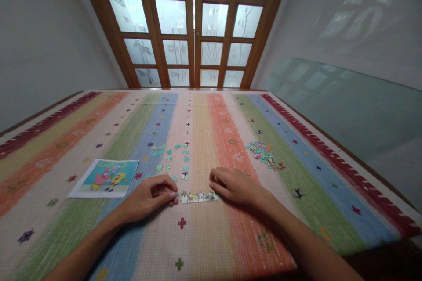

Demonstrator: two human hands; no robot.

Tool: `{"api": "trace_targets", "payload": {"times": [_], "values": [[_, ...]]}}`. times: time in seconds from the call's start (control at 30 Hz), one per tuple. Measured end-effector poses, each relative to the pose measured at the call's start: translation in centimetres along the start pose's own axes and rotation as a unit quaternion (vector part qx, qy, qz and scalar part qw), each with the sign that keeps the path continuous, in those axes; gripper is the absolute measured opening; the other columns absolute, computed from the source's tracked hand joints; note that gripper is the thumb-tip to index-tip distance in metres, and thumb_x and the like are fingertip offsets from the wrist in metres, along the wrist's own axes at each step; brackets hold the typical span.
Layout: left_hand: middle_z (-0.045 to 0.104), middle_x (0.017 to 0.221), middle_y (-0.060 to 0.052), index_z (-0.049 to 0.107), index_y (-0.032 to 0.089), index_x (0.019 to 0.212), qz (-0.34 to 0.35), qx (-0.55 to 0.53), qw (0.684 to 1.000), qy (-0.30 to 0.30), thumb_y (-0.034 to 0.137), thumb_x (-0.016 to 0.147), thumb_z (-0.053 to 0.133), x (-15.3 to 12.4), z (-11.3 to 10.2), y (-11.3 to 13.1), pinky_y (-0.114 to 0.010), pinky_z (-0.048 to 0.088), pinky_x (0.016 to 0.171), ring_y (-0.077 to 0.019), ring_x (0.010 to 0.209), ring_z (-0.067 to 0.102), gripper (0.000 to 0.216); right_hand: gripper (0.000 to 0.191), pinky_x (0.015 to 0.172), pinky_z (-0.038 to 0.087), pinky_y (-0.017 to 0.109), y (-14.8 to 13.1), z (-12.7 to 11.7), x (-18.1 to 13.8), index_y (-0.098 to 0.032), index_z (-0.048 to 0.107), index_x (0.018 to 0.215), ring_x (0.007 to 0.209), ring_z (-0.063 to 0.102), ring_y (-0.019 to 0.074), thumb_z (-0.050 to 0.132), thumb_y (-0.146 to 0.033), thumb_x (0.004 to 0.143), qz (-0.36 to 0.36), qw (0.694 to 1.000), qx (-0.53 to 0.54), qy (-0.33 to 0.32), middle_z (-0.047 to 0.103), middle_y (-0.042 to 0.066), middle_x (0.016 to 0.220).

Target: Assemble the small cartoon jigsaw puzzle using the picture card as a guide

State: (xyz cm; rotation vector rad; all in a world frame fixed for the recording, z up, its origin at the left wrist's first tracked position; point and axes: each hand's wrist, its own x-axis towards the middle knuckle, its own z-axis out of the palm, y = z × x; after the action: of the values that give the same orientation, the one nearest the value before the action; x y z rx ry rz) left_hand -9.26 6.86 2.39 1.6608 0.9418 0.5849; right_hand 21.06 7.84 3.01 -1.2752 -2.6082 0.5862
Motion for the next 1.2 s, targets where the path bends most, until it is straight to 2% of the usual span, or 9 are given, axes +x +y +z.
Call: {"api": "trace_targets", "payload": {"times": [0.17, 0.3, 0.43, 0.63, 0.9, 1.0, 1.2], "values": [[0.075, 0.085, -0.004, 0.075, 0.020, 0.092, 0.028, 0.101, 0.994, 0.031, 0.038, 0.093, 0.063, 0.1, 0.3, -0.2, -0.029, 0.051, 0.070, -0.0170, 0.077, 0.067, 0.022, 0.016, 0.064, 0.034, 0.032, -0.3, 0.0, -0.2, -0.018, 0.062, 0.097, 0.078, 0.059, 0.0187, 0.050, -0.027, 0.102, -0.002, 1.000, -0.030, -0.004, 0.070, 0.009, 0.096], [0.076, 0.087, -0.003, 0.077, 0.021, 0.094, 0.040, 0.156, 0.987, 0.018, 0.036, 0.095, 0.061, 0.0, 0.5, -0.3, -0.028, 0.049, 0.070, -0.0170, 0.077, 0.067, 0.022, 0.018, 0.063, 0.032, 0.033, -0.5, 0.0, -0.4, -0.018, 0.062, 0.098, 0.076, 0.058, 0.0183, 0.049, -0.028, 0.103, -0.001, 0.999, -0.041, -0.002, 0.069, 0.009, 0.096], [0.074, 0.086, -0.003, 0.075, 0.021, 0.093, 0.079, 0.191, 0.978, 0.014, 0.035, 0.097, 0.060, 0.1, 0.8, -0.4, -0.029, 0.049, 0.071, -0.0163, 0.076, 0.065, 0.021, 0.018, 0.062, 0.031, 0.033, -0.6, 0.0, -0.4, -0.018, 0.063, 0.099, 0.075, 0.058, 0.0182, 0.048, -0.029, 0.103, -0.002, 0.998, -0.055, -0.001, 0.069, 0.009, 0.096], [0.070, 0.088, -0.003, 0.073, 0.022, 0.094, 0.118, 0.221, 0.968, 0.027, 0.031, 0.099, 0.057, 0.2, 1.0, -0.5, -0.029, 0.049, 0.075, -0.0163, 0.080, 0.063, 0.019, 0.017, 0.063, 0.032, 0.032, -0.8, -0.1, -0.5, -0.018, 0.062, 0.098, 0.075, 0.058, 0.0179, 0.048, -0.027, 0.103, -0.005, 0.998, -0.065, -0.004, 0.069, 0.009, 0.097], [0.068, 0.087, -0.003, 0.074, 0.022, 0.095, 0.111, 0.240, 0.964, 0.033, 0.030, 0.100, 0.055, 0.1, 1.1, -0.3, -0.029, 0.048, 0.073, -0.0162, 0.079, 0.062, 0.020, 0.020, 0.066, 0.035, 0.033, -0.9, -0.4, -0.6, -0.018, 0.065, 0.103, 0.081, 0.060, 0.0188, 0.047, -0.027, 0.105, -0.025, 0.998, -0.055, -0.023, 0.070, 0.009, 0.101], [0.068, 0.089, -0.003, 0.074, 0.023, 0.096, 0.110, 0.244, 0.963, 0.030, 0.029, 0.100, 0.055, 0.1, 1.2, -0.3, -0.030, 0.049, 0.076, -0.0172, 0.081, 0.062, 0.020, 0.020, 0.067, 0.037, 0.032, -1.0, -0.7, -0.8, -0.019, 0.067, 0.104, 0.083, 0.061, 0.0188, 0.052, -0.032, 0.103, -0.038, 0.999, -0.013, -0.031, 0.070, 0.008, 0.101], [0.067, 0.091, -0.004, 0.073, 0.022, 0.096, 0.110, 0.250, 0.961, 0.030, 0.028, 0.101, 0.052, 0.0, 1.6, -0.1, -0.031, 0.049, 0.077, -0.0177, 0.084, 0.062, 0.022, 0.025, 0.063, 0.034, 0.031, -1.0, -0.9, -0.9, -0.021, 0.070, 0.108, 0.077, 0.058, 0.0168, 0.070, -0.039, 0.090, -0.042, 0.997, 0.018, -0.055, 0.070, 0.006, 0.099]]}}
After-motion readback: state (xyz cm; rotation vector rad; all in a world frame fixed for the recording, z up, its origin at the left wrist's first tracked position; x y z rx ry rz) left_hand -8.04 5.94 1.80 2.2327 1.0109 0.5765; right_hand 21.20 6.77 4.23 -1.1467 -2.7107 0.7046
